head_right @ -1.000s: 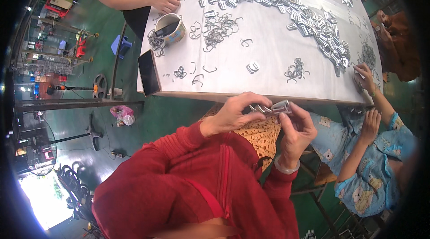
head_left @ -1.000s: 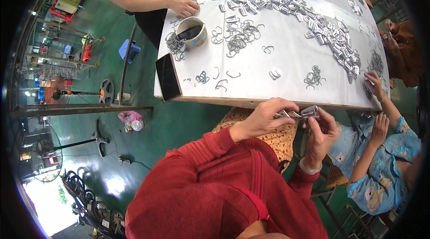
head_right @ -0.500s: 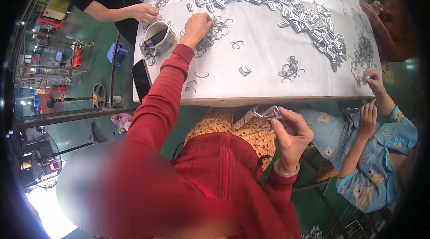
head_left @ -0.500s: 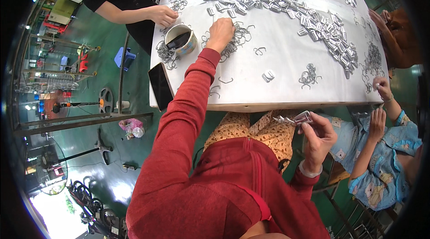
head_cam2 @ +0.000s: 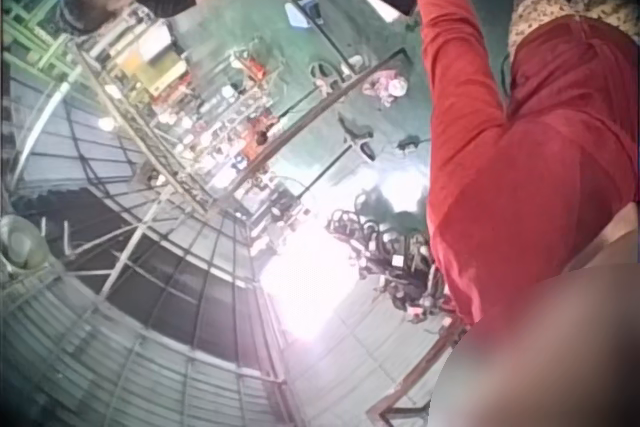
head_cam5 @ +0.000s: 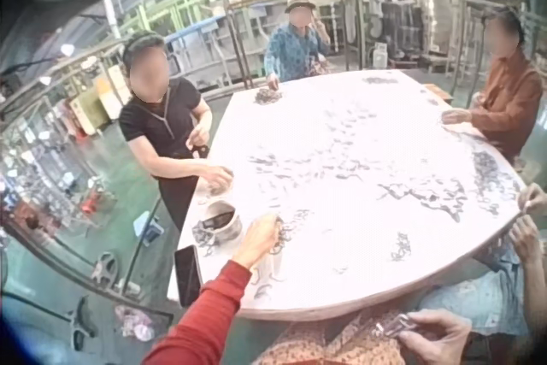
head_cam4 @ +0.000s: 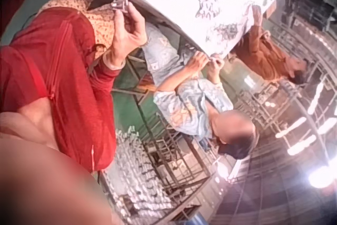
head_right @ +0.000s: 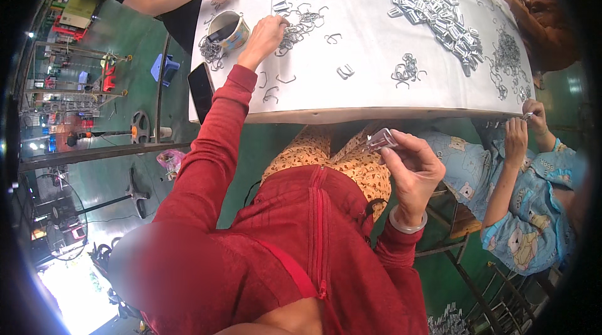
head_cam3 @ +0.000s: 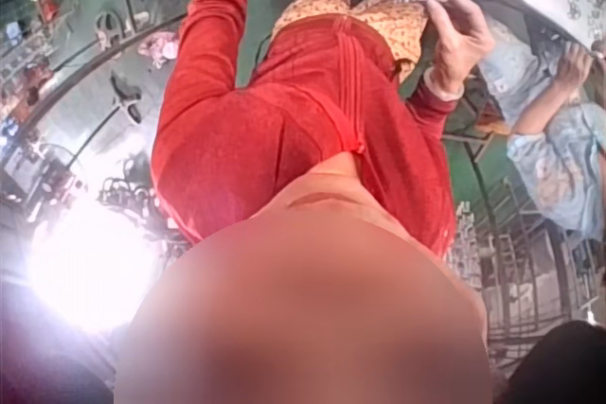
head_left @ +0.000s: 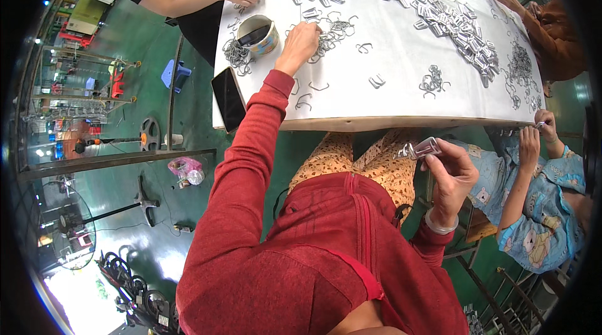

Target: The person assembles small metal keychains by hand at a table. They pick up a metal clip and a small metal piece, connect them, and then hang the finished keychain on a nearby rack. The process is repeated continuously.

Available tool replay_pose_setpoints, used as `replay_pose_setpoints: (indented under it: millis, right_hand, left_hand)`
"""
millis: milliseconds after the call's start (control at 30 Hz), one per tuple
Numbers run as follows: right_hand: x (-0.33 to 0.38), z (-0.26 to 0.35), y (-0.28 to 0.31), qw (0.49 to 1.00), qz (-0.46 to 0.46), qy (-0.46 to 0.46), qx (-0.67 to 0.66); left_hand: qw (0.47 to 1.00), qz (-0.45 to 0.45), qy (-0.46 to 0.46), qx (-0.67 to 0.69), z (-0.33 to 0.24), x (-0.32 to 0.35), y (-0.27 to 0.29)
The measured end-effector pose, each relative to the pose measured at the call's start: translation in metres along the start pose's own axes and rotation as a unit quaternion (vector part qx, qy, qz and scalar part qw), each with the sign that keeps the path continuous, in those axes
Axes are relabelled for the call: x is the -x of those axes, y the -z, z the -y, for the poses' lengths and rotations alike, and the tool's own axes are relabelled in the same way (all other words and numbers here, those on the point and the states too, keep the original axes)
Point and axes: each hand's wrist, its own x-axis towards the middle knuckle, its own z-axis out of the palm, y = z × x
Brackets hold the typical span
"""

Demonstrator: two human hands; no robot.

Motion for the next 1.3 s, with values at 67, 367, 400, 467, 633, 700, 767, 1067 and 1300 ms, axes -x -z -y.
replay_pose_setpoints:
  millis: [67, 367, 400, 467, 633, 700, 767, 1067, 1300]
  right_hand:
    - [0.003, 0.002, -0.002, 1.000, 0.002, 0.009, -0.004]
    - [0.006, 0.007, -0.003, 0.998, 0.055, 0.033, -0.006]
    - [0.003, 0.007, -0.003, 0.997, 0.069, 0.042, -0.002]
    - [-0.001, -0.003, -0.003, 0.996, 0.086, 0.030, 0.026]
    - [-0.007, -0.010, -0.014, 0.994, 0.028, -0.101, 0.024]
    - [-0.008, -0.015, -0.013, 0.992, 0.024, -0.121, -0.012]
    - [-0.009, -0.019, -0.011, 0.995, 0.027, -0.095, 0.000]
    - [-0.003, -0.015, -0.009, 0.999, -0.029, -0.030, 0.021]
    - [0.003, -0.010, -0.007, 0.999, 0.019, 0.012, 0.050]
  left_hand:
    - [1.000, -0.004, 0.003, 0.004, -0.004, -0.001, -0.003]
    - [0.980, -0.092, 0.017, 0.175, -0.034, -0.002, 0.037]
    - [0.973, -0.043, 0.049, 0.223, -0.049, 0.007, 0.052]
    - [0.927, 0.042, 0.063, 0.367, -0.071, 0.035, 0.058]
    - [0.833, 0.158, -0.088, 0.523, -0.161, 0.114, 0.062]
    - [0.848, 0.085, -0.174, 0.494, -0.176, 0.125, 0.051]
    - [0.868, 0.046, -0.186, 0.458, -0.182, 0.129, 0.043]
    - [0.892, -0.029, -0.223, 0.393, -0.203, 0.137, 0.038]
    - [0.843, 0.007, -0.230, 0.486, -0.200, 0.135, 0.029]
